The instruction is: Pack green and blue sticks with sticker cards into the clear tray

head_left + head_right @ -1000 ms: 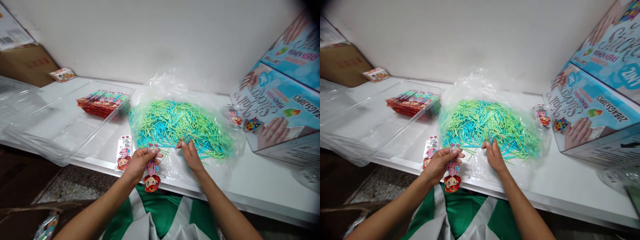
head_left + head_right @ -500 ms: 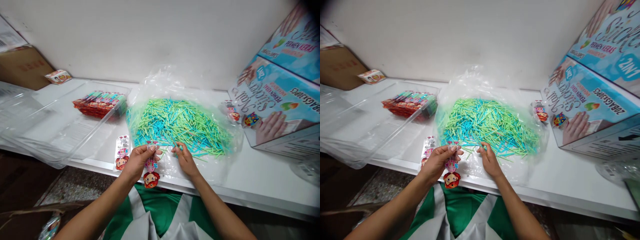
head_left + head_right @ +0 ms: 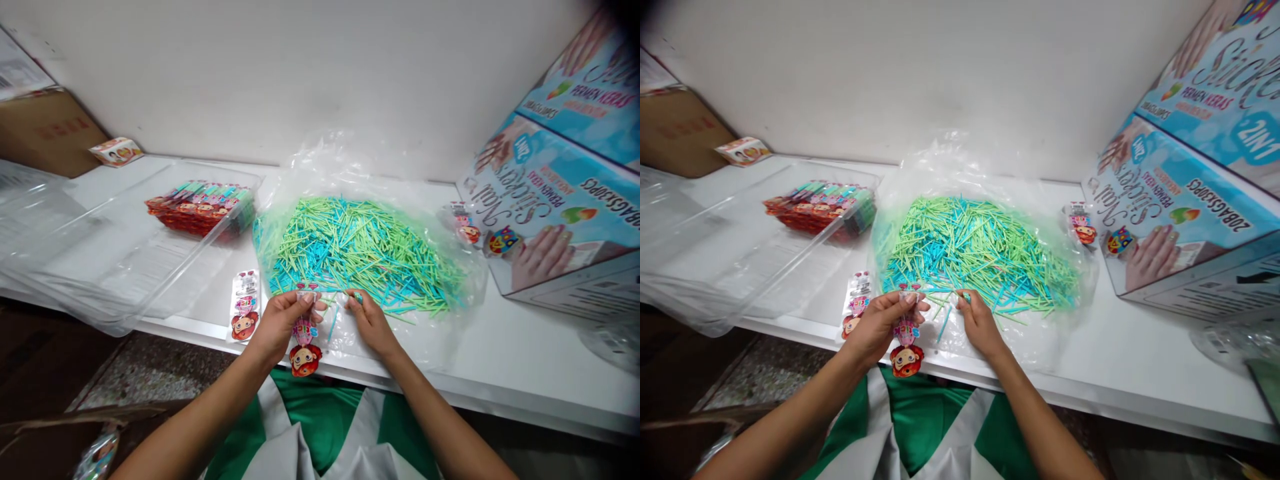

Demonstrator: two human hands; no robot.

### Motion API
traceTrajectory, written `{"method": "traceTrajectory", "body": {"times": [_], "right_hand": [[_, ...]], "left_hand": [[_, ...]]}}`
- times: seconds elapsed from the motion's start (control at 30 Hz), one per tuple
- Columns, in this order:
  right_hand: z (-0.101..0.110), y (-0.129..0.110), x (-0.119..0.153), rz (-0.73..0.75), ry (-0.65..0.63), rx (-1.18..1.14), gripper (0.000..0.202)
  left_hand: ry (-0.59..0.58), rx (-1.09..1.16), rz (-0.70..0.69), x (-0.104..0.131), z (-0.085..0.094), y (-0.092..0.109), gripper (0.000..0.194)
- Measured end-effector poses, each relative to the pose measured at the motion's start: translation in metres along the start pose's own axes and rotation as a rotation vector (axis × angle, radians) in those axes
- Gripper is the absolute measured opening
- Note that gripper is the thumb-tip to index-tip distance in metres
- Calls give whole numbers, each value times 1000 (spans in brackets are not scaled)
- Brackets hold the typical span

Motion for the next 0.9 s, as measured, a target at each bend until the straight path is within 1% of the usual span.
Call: {"method": "traceTrajectory", "body": {"times": [0.17, 0.33, 0.43, 0.57, 0.67, 0.8, 0.9], "right_hand": [[9, -8, -4, 3, 29, 21, 17], [10, -14, 0, 23, 44, -93, 10], [4, -10, 7, 4, 27, -105, 11], [-3, -7, 12, 1, -49, -69, 14], [-4, -7, 12, 19, -91, -22, 15], [-3, -10, 12, 64, -118, 61, 15], [-1, -13, 14, 52, -89, 24, 15]], "left_hand": [[-12, -2, -18, -4, -1, 1, 30], [-18, -20, -53, -7, -2, 4, 29], [-21, -27, -48, -7, -2, 3, 29], [-15, -40, -42, -6, 0, 2, 31], [-11, -39, -47, -6, 1, 3, 30], [-34, -64, -61, -5, -1, 3, 28], [-47, -75, -66, -4, -2, 2, 28]]}}
Point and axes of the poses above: each hand's wrist, its own x-axis away from the middle knuckle, its own z-axis out of the back of the hand, y = z × x, the point moved 5 cm from there along -x, towards the middle knuckle, and after that the axes turned 8 degrees about x, right-handed, at the moved point
